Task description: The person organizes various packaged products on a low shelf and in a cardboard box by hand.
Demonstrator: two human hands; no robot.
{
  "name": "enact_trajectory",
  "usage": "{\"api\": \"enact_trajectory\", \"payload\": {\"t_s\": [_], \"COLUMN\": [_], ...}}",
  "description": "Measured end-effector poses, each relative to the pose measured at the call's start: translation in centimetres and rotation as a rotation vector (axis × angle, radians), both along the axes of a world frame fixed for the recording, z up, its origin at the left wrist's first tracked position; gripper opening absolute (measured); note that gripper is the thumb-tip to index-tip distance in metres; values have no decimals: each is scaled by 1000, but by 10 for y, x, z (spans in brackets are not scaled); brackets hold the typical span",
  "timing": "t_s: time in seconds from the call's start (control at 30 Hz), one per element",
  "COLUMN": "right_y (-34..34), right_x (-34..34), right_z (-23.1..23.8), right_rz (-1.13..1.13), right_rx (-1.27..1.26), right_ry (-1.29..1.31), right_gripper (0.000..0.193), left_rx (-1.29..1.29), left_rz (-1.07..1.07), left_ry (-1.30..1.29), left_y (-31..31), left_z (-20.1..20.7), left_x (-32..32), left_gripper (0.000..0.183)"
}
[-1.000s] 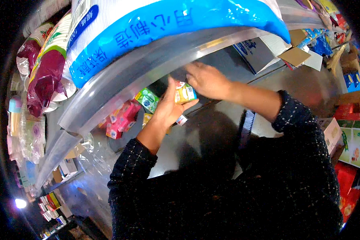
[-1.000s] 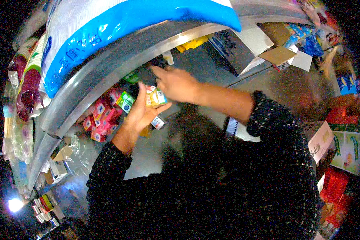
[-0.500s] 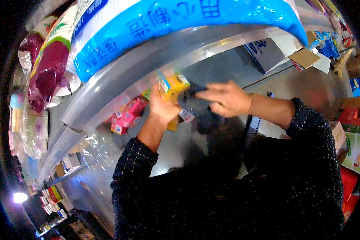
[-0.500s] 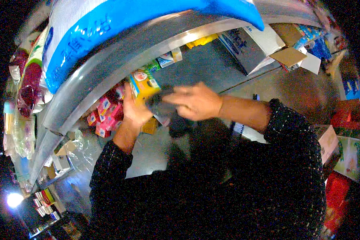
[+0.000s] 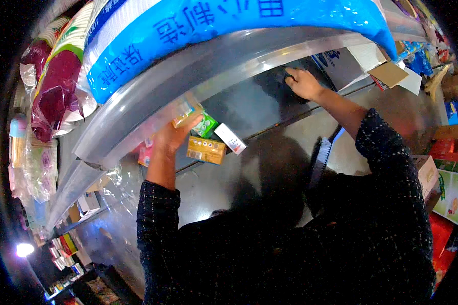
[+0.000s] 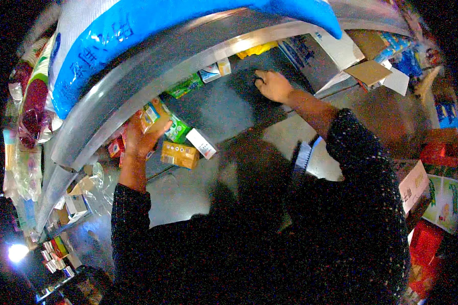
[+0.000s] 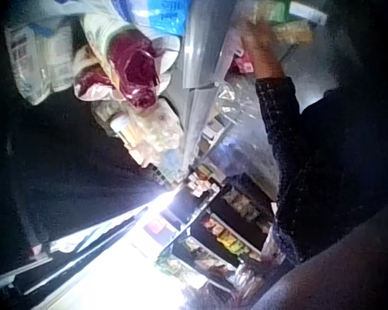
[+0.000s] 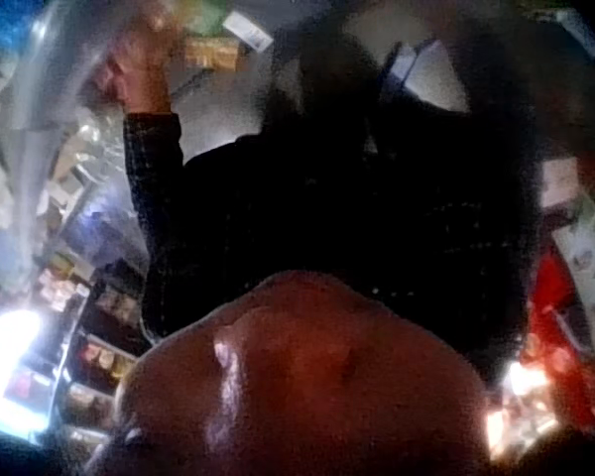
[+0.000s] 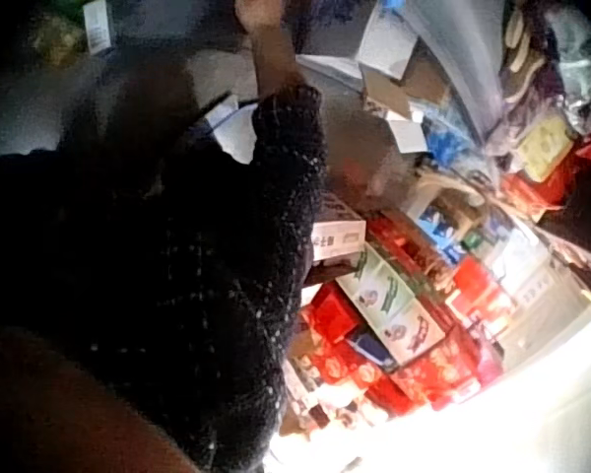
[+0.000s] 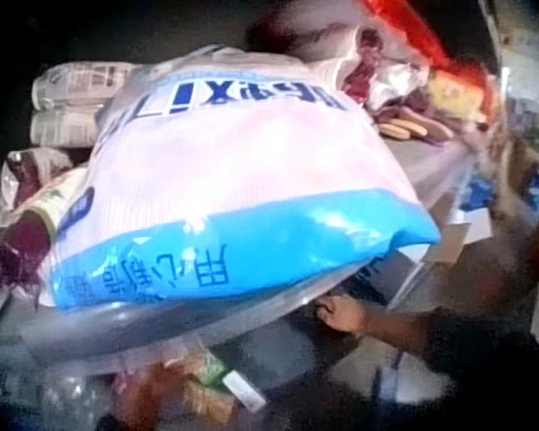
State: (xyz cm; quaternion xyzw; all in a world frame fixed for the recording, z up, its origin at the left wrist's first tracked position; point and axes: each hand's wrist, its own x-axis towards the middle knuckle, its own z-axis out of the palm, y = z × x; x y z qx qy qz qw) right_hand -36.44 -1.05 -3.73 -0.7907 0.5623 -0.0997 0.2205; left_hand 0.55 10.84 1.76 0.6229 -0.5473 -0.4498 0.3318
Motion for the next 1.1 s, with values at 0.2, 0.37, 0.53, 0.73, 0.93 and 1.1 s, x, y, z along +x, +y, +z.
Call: {"api": "enact_trajectory", "payload": {"t_s": [0.2, 0.37, 0.53, 0.73, 0.93, 1.1], "right_y": [15, 38, 3, 13, 12, 28], "right_x": [72, 97, 83, 202, 216, 149], "right_z": [-86, -90, -100, -122, -90, -88], "right_rz": [-168, 220, -203, -48, 412, 704], "right_rx": [-271, -212, -439, -233, -276, -237], "right_ry": [271, -5, 232, 126, 105, -48], "right_gripper": [35, 26, 27, 31, 37, 48], "left_rx": [67, -17, 62, -1, 111, -114], "left_rz": [133, 28, 1, 179, 121, -153], "left_ry": [333, 75, -289, 269, -91, -263], "left_y": [1, 0, 4, -15, -16, -23], "left_z": [-9, -9, 7, -54, -26, 16], "left_x": [13, 7, 11, 53, 29, -47], "left_gripper": [64, 63, 56, 43, 46, 51]}}
